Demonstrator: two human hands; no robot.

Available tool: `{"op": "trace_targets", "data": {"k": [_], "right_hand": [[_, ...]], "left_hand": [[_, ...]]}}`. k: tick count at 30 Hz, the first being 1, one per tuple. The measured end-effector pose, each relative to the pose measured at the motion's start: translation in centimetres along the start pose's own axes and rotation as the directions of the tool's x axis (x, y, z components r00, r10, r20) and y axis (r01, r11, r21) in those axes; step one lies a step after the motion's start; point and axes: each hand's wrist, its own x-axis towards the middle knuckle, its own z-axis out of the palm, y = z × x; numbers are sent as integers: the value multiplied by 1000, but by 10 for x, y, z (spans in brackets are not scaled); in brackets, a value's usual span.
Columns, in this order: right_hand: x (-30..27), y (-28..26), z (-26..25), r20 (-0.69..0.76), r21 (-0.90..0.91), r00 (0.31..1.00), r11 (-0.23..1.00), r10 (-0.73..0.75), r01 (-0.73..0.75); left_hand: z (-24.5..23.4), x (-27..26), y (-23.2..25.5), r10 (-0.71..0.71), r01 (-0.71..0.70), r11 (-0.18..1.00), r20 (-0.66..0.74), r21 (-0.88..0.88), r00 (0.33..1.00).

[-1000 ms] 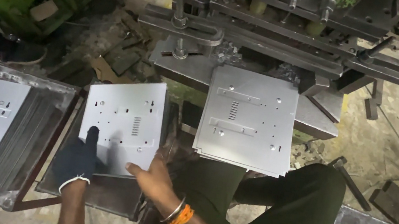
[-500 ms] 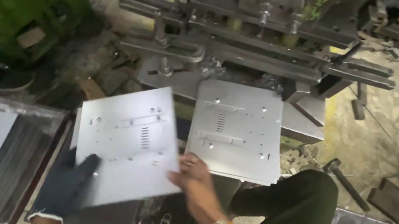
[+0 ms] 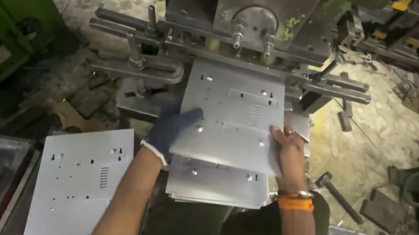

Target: Placing pre-cut sheet metal parts into an industrial press machine for processing.

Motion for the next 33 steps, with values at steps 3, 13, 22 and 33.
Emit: {"op": "trace_targets", "data": {"k": [3,13,22,33], "right_hand": [[21,1,5,-15,-33,1000,999,-4,4],[36,25,7,-37,-54,999,999,7,-8],[5,-34,32,53,-668,997,739,-64,83],[-1,-19,98,576,-767,817,331,-24,550]], "left_hand": [[-8,28,-8,-8,6,997,-34,-81,999],[-11,33,-13,185,-183,960,-15,-211,983],[-4,10,-26,17,103,816,203,-568,979],[-33,-60,-88,-182,358,773,357,-524,916]]}}
